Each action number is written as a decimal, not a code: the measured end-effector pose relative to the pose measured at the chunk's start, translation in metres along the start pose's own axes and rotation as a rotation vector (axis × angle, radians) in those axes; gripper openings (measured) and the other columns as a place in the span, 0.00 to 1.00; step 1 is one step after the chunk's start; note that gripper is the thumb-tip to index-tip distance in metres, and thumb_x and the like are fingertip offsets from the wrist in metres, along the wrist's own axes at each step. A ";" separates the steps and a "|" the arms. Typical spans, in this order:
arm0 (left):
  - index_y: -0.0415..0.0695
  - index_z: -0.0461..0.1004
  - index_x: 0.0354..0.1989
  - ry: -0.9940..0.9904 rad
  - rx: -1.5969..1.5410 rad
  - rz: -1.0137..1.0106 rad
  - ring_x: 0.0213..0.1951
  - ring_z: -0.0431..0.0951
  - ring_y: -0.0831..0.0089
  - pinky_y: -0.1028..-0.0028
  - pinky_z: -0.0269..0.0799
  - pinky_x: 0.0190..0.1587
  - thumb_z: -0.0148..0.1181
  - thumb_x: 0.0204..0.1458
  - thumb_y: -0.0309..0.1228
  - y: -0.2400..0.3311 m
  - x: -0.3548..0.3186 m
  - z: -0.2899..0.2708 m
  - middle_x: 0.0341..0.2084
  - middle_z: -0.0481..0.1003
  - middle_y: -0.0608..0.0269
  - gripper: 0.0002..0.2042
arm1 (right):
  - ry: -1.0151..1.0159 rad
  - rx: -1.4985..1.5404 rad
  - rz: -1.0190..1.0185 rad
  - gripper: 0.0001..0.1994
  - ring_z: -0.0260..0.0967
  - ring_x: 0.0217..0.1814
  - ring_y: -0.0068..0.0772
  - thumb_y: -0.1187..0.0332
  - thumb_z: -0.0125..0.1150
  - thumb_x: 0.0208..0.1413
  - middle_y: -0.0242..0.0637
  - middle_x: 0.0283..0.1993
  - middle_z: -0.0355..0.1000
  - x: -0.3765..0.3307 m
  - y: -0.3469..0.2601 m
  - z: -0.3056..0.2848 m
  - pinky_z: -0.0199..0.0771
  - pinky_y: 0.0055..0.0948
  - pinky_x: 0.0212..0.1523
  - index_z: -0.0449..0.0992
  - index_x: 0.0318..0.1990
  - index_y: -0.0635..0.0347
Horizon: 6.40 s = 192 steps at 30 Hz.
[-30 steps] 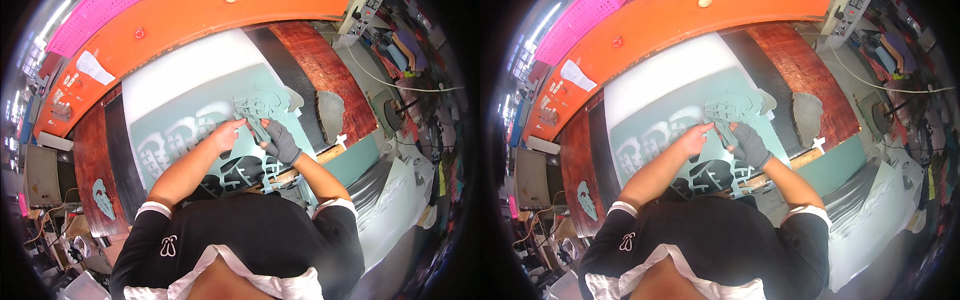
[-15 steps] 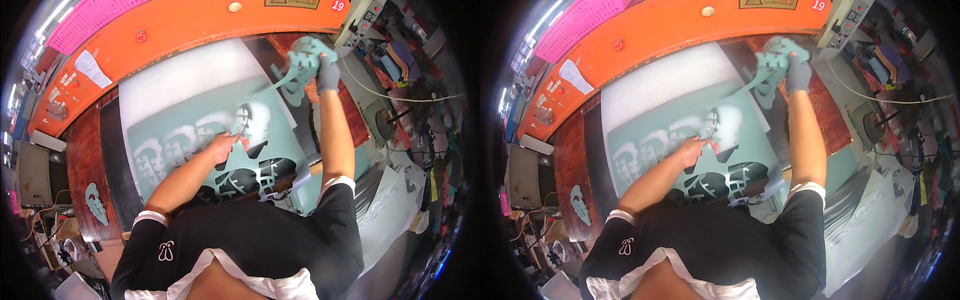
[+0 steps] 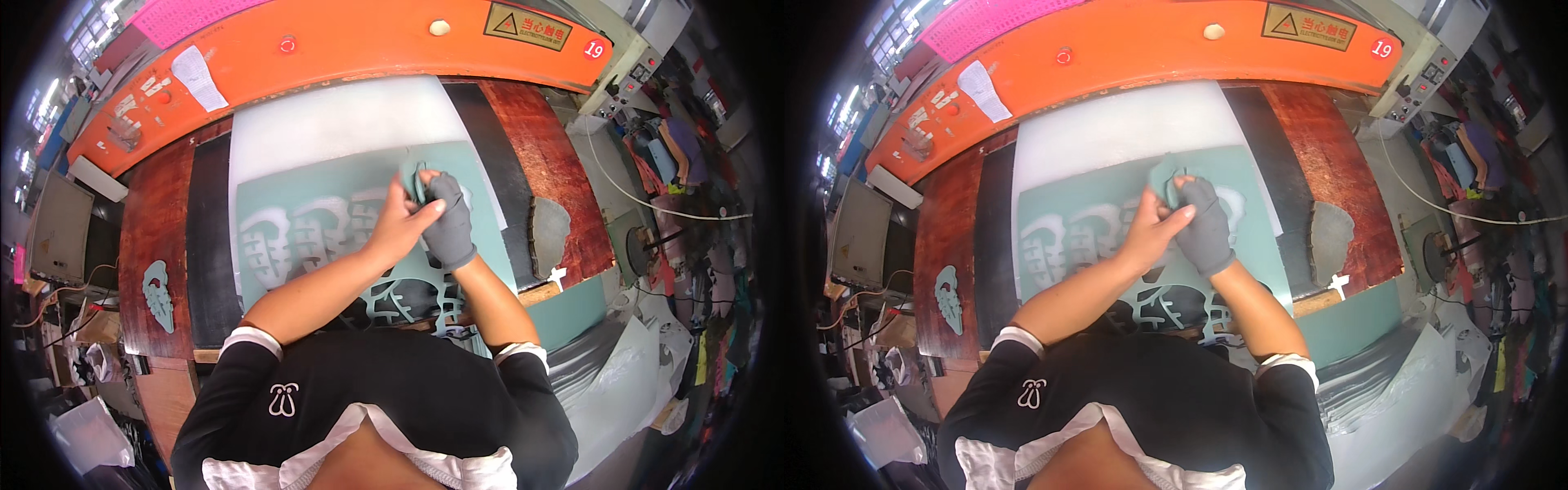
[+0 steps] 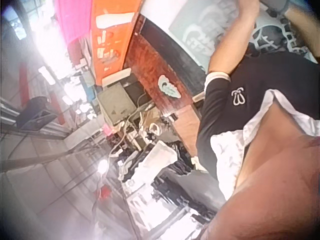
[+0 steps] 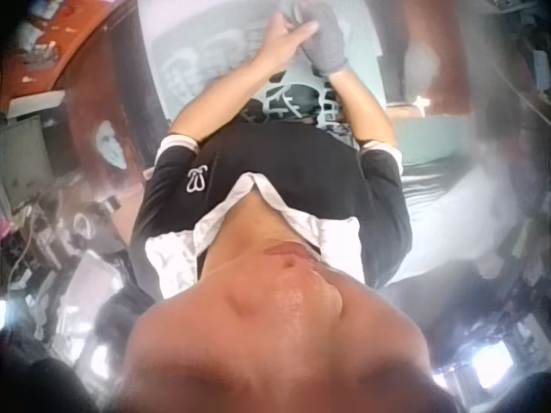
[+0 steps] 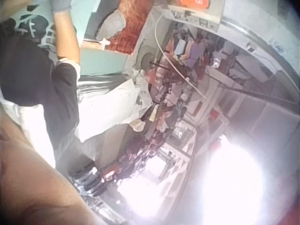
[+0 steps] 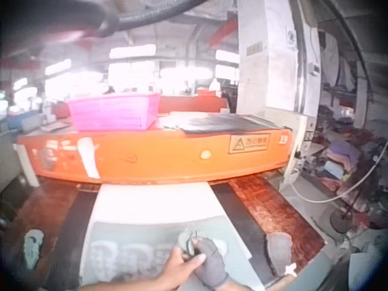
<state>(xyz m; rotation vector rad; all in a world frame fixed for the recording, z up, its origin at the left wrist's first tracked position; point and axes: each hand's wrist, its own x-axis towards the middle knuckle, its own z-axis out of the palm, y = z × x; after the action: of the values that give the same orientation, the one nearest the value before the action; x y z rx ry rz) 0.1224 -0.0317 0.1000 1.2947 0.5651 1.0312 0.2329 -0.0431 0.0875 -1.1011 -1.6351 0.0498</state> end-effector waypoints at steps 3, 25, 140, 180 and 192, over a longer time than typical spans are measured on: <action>0.40 0.51 0.61 0.043 -0.019 0.009 0.49 0.68 0.73 0.70 0.64 0.51 0.56 0.55 0.32 0.001 -0.012 -0.015 0.49 0.66 0.58 0.28 | 0.010 0.092 0.067 0.19 0.67 0.44 0.47 0.74 0.61 0.45 0.46 0.42 0.69 -0.009 -0.008 0.004 0.69 0.35 0.44 0.68 0.46 0.64; 0.37 0.58 0.52 0.065 0.406 0.085 0.44 0.70 0.71 0.71 0.67 0.48 0.63 0.44 0.24 -0.012 -0.037 -0.053 0.42 0.68 0.57 0.27 | 0.005 0.546 0.667 0.13 0.64 0.34 0.20 0.66 0.54 0.55 0.33 0.30 0.71 -0.030 -0.029 0.011 0.65 0.23 0.35 0.73 0.42 0.67; 0.43 0.65 0.53 0.599 1.273 -0.041 0.57 0.62 0.57 0.56 0.56 0.58 0.60 0.46 0.36 -0.030 -0.206 -0.212 0.51 0.66 0.53 0.24 | -0.972 0.536 0.526 0.17 0.68 0.43 0.24 0.64 0.56 0.55 0.33 0.42 0.72 0.113 -0.094 0.126 0.67 0.25 0.46 0.72 0.49 0.64; 0.41 0.64 0.51 1.033 0.769 -0.261 0.35 0.67 0.73 0.74 0.66 0.36 0.60 0.49 0.33 -0.060 -0.255 -0.241 0.41 0.67 0.58 0.21 | -0.198 -0.138 1.028 0.19 0.69 0.38 0.32 0.58 0.58 0.51 0.43 0.36 0.74 -0.152 0.131 -0.108 0.66 0.30 0.41 0.74 0.41 0.68; 0.46 0.70 0.34 0.660 0.146 -0.547 0.26 0.73 0.80 0.83 0.66 0.23 0.55 0.54 0.31 0.000 -0.306 -0.214 0.25 0.72 0.69 0.04 | -0.253 0.282 1.112 0.17 0.64 0.36 0.19 0.57 0.60 0.53 0.29 0.34 0.70 -0.157 0.092 -0.171 0.65 0.22 0.38 0.74 0.40 0.63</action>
<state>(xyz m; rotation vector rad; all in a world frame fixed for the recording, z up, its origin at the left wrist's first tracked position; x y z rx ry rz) -0.1991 -0.1876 -0.0093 0.8177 1.4295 0.9445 0.4172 -0.1791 -0.0121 -1.6838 -0.9841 1.1358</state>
